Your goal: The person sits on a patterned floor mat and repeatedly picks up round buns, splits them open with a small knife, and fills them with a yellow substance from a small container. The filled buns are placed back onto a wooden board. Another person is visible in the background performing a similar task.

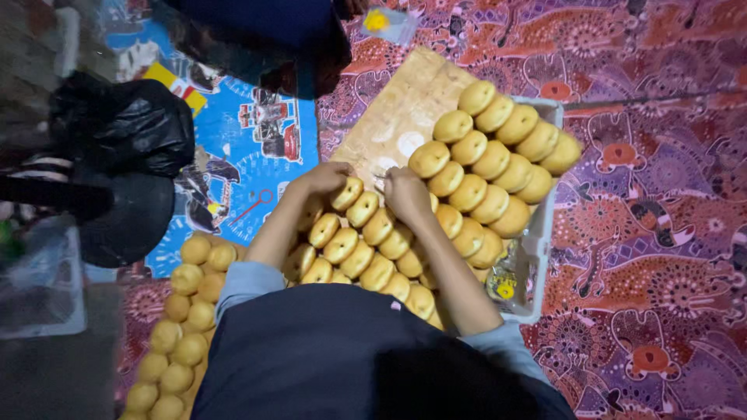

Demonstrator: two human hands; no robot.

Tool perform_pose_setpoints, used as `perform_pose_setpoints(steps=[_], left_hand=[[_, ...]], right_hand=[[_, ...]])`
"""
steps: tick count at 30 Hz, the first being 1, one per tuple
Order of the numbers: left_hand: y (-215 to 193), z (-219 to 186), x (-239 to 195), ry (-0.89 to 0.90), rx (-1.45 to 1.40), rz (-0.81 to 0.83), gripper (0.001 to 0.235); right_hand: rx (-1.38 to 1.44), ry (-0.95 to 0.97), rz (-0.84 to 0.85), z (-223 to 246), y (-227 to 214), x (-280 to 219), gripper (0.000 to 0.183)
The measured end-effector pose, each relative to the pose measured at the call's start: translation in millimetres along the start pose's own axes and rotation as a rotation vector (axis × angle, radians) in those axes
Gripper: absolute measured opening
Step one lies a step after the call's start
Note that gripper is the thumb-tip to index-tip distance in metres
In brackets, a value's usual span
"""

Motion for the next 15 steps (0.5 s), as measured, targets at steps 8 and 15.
perform_pose_setpoints(steps=[8, 15], left_hand=[[18.6, -2.7, -36.1, 0.429, 0.215, -0.295, 0.046], [83.3, 61.8, -258.6, 0.286, -0.137, -1.327, 0.019]], right_hand=[[-0.383, 0.061, 0.090, 31.4, 35.7, -38.1, 0.027], [0.207, 0.230, -0.242, -20.1, -12.9, -130.3, 0.026]])
Point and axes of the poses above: each hand's wrist, its own x-axis towards the middle knuckle, its own y-axis out of the palm, z = x × y, the point moved 2 cm from there along x, towards the middle knuckle, and after that the axes turned 14 degrees about y, right-handed, at the moved point
